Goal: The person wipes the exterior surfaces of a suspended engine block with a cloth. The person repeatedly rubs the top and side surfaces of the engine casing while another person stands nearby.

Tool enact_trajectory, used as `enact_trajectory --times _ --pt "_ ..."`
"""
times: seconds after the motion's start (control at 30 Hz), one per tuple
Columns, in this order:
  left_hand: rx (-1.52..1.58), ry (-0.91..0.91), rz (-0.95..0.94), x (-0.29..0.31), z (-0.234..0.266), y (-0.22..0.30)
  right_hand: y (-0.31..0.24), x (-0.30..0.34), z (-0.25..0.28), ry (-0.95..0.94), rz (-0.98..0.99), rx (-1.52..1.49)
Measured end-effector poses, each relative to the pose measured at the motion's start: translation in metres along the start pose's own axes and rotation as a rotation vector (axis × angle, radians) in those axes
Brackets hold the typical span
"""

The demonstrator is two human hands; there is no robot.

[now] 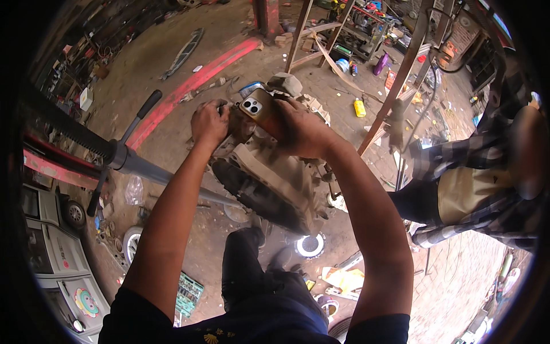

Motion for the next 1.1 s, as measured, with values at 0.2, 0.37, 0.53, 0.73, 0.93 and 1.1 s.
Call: enact_trajectory --times 0.2,0.37,0.53,0.73,0.93,1.1 --pt "-0.04 -0.016 0.015 0.003 0.0 -0.004 -0.008 -0.004 -0.008 -0.015 -0.14 0.213" --pt "-0.039 -0.021 0.02 0.0 -0.005 -0.009 -0.009 0.001 -0.011 0.059 -0.124 0.193" --pt "-0.032 0.018 -0.009 0.001 -0.004 -0.01 -0.013 0.002 -0.009 0.085 -0.086 0.125" --pt "-0.015 0.03 -0.014 0.001 -0.004 -0.006 -0.004 -0.002 -0.013 0.094 -0.026 0.079" --pt "-0.044 -0.008 0.016 0.002 0.0 -0.007 -0.027 0.059 0.005 0.41 -0.085 -0.059" --pt "-0.062 -0.014 0.034 0.002 0.003 -0.001 -0.012 0.165 -0.051 0.882 -0.21 -0.338"
Point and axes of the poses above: each hand's wrist, its own x-axis away from the middle knuckle, its own z-axis out of the back of the hand, y = z × x, the point moved 3 cm from there along -x, towards the middle knuckle, and after that the axes turned 5 degrees about -y, right-handed, at the moved point
